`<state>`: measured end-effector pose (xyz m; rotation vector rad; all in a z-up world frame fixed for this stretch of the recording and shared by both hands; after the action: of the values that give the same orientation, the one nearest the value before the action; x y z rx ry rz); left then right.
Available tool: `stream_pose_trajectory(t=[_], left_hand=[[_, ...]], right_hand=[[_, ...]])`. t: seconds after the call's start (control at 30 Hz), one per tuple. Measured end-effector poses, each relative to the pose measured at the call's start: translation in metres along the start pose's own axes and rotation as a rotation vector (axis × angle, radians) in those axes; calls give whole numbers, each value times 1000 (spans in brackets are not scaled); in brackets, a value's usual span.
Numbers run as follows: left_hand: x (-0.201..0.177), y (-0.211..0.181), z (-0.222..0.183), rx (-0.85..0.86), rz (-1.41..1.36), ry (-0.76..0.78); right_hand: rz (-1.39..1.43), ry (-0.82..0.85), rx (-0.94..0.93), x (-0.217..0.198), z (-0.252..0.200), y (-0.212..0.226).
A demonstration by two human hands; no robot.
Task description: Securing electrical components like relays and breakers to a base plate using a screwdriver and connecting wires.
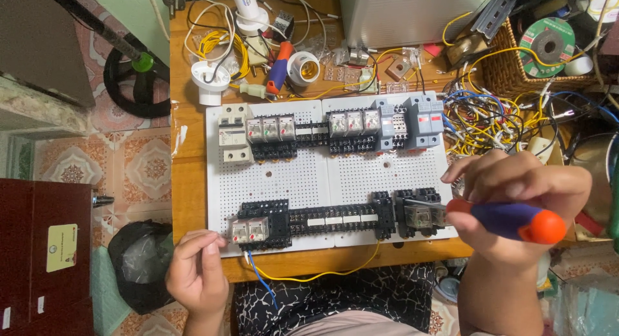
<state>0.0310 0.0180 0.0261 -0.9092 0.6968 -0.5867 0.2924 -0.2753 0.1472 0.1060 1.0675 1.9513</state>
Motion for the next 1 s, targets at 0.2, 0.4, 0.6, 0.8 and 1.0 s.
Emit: stream_pose_trajectory(t=[0.2, 0.4, 0.6, 0.8, 1.0], left_hand=[[0, -4, 2, -16, 9, 4], [1, -1, 0, -9, 13, 5], [0, -4, 2, 0, 8, 16], [0, -2, 0, -12, -2, 13], [-1, -1, 0, 7, 15, 29]], right_hand=[[210, -41, 185, 18, 8, 3], [399, -64, 133, 32, 11, 2], [431, -12, 196, 23, -3, 2], [306, -23, 106, 25, 10, 18], [409, -126, 191, 23, 13, 15]])
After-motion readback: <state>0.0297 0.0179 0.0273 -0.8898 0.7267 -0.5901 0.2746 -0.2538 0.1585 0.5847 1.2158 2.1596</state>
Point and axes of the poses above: each hand's wrist, its own z-axis towards the middle knuckle, its own x-axis out of the palm, y = z × x, the point moved 3 cm from there along z, towards the middle knuckle, and after that the axes turned 15 degrees about y, right-handed, at the moved point
